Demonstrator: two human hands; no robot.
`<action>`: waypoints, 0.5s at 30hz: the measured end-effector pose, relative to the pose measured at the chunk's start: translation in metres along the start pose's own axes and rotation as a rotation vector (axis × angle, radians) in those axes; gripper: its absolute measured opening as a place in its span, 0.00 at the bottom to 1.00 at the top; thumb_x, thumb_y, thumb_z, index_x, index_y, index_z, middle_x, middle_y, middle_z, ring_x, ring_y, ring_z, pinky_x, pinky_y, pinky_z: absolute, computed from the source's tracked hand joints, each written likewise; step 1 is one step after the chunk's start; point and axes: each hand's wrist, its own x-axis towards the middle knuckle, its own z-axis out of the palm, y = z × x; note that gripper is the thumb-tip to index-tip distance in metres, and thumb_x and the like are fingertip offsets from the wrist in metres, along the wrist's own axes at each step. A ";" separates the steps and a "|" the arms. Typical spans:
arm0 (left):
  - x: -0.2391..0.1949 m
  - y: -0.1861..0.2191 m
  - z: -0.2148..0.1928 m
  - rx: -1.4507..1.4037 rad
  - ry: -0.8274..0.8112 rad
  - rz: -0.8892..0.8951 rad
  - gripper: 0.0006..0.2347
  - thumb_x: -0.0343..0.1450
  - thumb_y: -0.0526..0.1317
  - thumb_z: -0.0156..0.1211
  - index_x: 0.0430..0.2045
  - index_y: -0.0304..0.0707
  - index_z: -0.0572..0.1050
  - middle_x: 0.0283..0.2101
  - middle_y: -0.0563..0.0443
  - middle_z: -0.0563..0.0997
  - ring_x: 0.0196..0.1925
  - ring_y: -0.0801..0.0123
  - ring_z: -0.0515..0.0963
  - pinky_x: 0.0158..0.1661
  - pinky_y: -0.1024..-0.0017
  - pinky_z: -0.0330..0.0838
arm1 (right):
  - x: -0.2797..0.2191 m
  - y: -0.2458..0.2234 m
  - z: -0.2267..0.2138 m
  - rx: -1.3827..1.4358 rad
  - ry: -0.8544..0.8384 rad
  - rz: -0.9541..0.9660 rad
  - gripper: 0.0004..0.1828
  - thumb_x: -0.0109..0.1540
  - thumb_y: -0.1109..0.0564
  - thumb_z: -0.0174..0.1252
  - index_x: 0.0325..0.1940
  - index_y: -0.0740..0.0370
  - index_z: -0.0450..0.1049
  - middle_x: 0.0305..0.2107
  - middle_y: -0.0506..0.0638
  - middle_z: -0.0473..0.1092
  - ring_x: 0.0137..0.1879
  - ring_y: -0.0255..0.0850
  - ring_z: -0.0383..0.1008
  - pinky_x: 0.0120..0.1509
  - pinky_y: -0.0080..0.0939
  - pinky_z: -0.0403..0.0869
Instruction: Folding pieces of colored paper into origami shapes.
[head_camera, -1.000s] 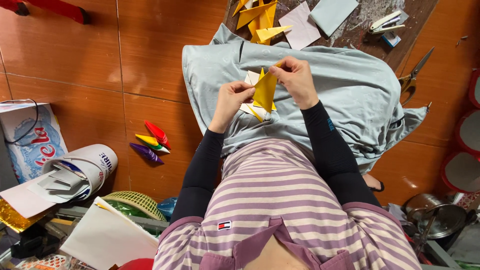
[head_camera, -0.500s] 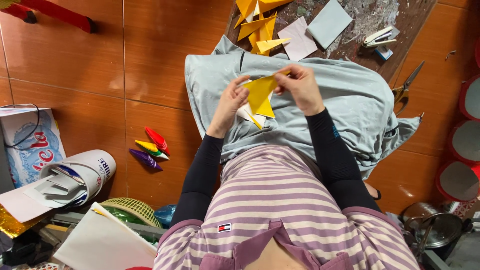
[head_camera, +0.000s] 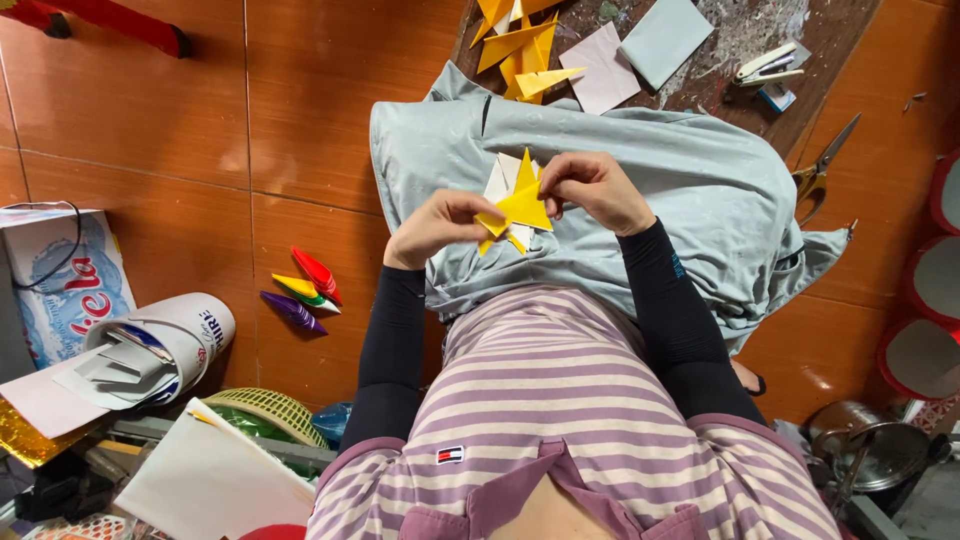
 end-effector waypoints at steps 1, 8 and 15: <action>0.006 0.023 0.018 -0.002 0.000 -0.004 0.13 0.74 0.28 0.65 0.53 0.19 0.77 0.48 0.41 0.84 0.50 0.64 0.84 0.52 0.69 0.78 | 0.002 -0.002 0.000 0.003 0.002 0.002 0.06 0.67 0.70 0.52 0.42 0.68 0.75 0.33 0.50 0.74 0.37 0.34 0.76 0.44 0.33 0.75; 0.036 0.003 0.031 0.140 -0.054 -0.159 0.12 0.81 0.43 0.47 0.51 0.34 0.71 0.37 0.53 0.81 0.40 0.74 0.83 0.42 0.77 0.77 | 0.007 -0.001 0.004 -0.217 -0.066 0.002 0.09 0.66 0.69 0.52 0.47 0.68 0.75 0.37 0.49 0.74 0.40 0.33 0.76 0.46 0.34 0.76; 0.049 -0.036 0.033 0.395 0.142 -0.038 0.10 0.83 0.41 0.45 0.41 0.33 0.71 0.28 0.53 0.77 0.30 0.74 0.78 0.33 0.75 0.73 | 0.013 0.010 0.017 -0.046 0.154 0.057 0.16 0.67 0.60 0.56 0.59 0.58 0.72 0.36 0.41 0.73 0.36 0.26 0.70 0.40 0.27 0.70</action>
